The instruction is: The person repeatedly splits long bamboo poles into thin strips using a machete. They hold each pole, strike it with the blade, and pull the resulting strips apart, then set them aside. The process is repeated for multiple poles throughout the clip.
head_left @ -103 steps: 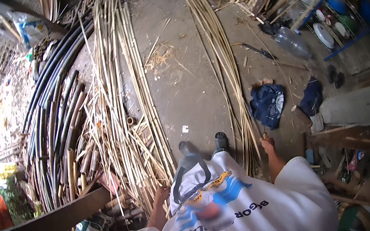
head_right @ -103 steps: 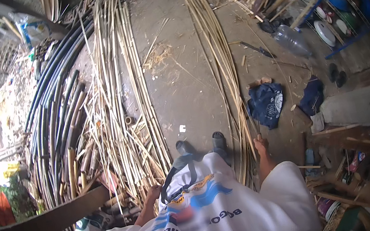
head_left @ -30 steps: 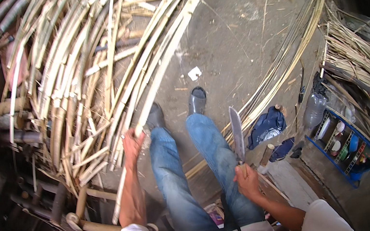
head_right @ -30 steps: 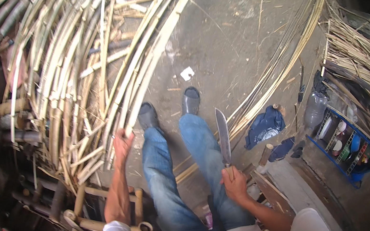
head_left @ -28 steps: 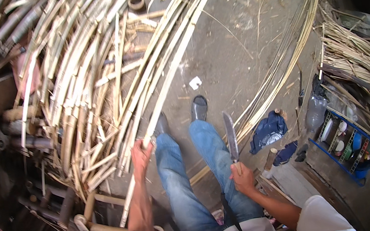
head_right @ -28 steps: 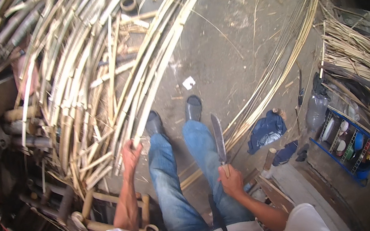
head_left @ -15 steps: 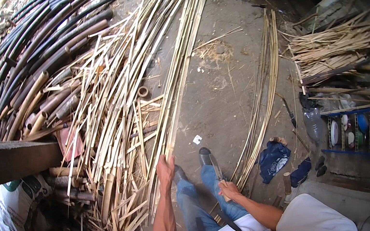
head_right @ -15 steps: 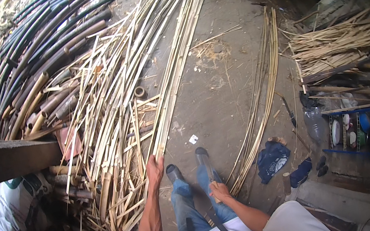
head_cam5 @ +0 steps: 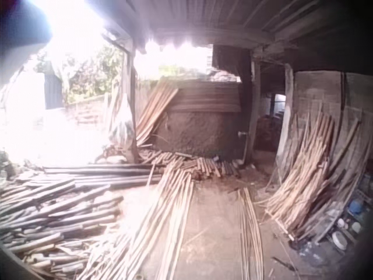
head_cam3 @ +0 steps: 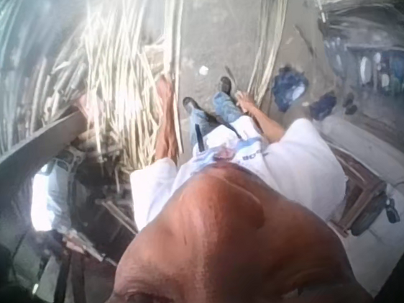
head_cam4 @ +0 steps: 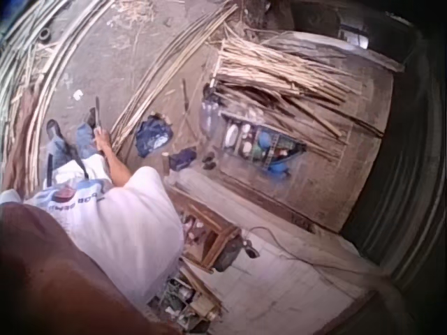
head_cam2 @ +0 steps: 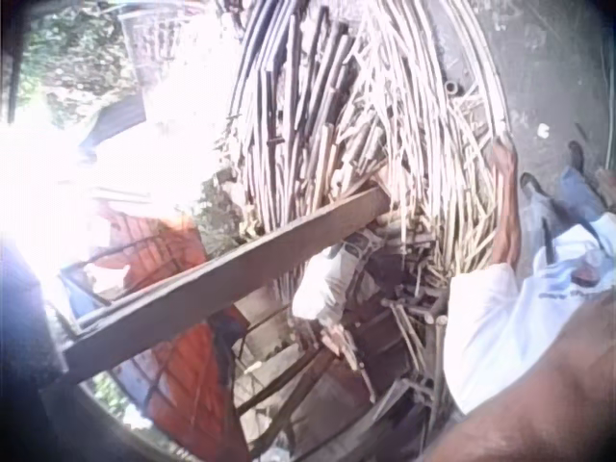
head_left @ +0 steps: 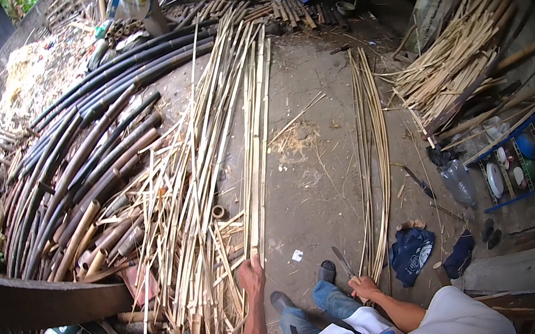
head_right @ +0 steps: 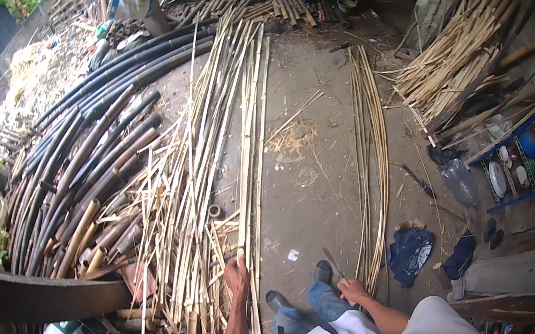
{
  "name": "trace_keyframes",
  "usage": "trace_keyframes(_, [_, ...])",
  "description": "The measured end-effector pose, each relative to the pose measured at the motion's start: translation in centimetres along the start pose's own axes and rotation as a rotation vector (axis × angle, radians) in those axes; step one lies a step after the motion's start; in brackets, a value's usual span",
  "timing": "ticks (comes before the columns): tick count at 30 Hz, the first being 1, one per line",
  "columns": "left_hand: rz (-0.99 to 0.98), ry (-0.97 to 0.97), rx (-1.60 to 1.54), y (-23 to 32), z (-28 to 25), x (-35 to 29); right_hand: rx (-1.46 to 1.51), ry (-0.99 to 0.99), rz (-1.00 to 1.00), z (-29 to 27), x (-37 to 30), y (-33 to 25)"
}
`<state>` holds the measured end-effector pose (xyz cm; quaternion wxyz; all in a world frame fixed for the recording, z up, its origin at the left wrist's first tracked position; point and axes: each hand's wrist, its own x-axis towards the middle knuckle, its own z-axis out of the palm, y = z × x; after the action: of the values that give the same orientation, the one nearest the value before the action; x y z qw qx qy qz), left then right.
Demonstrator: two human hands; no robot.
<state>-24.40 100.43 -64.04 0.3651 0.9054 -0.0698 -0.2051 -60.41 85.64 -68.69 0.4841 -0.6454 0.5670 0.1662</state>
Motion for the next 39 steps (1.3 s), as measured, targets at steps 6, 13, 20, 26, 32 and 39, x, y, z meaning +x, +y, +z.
trace_keyframes(6, [0.119, 0.030, 0.059, 5.7, 7.3, 7.5, 0.018, 0.152, 0.071, -9.1, 1.8, 4.3])
trace_keyframes(13, [0.388, 0.309, 0.461, 14.6, 3.4, 18.2, 0.266, 0.285, 0.004, -18.5, 3.6, 8.2])
trace_keyframes(20, [0.811, 0.478, 0.792, 39.5, -14.6, 19.2, 0.938, 0.489, -0.204, -26.8, 1.1, 2.1])
trace_keyframes(26, [1.861, 0.815, 0.576, 69.0, -10.9, 15.4, 1.053, 0.610, -0.625, -39.7, -6.6, -10.9])
trace_keyframes(32, [0.998, 0.685, 1.084, 81.5, 2.2, 4.0, 1.095, 0.647, -1.358, -46.5, -22.5, -28.2])
trace_keyframes(39, [0.498, 1.140, 2.069, 72.4, 25.3, -7.1, 1.058, 1.379, -1.188, -46.4, -31.4, -28.7])
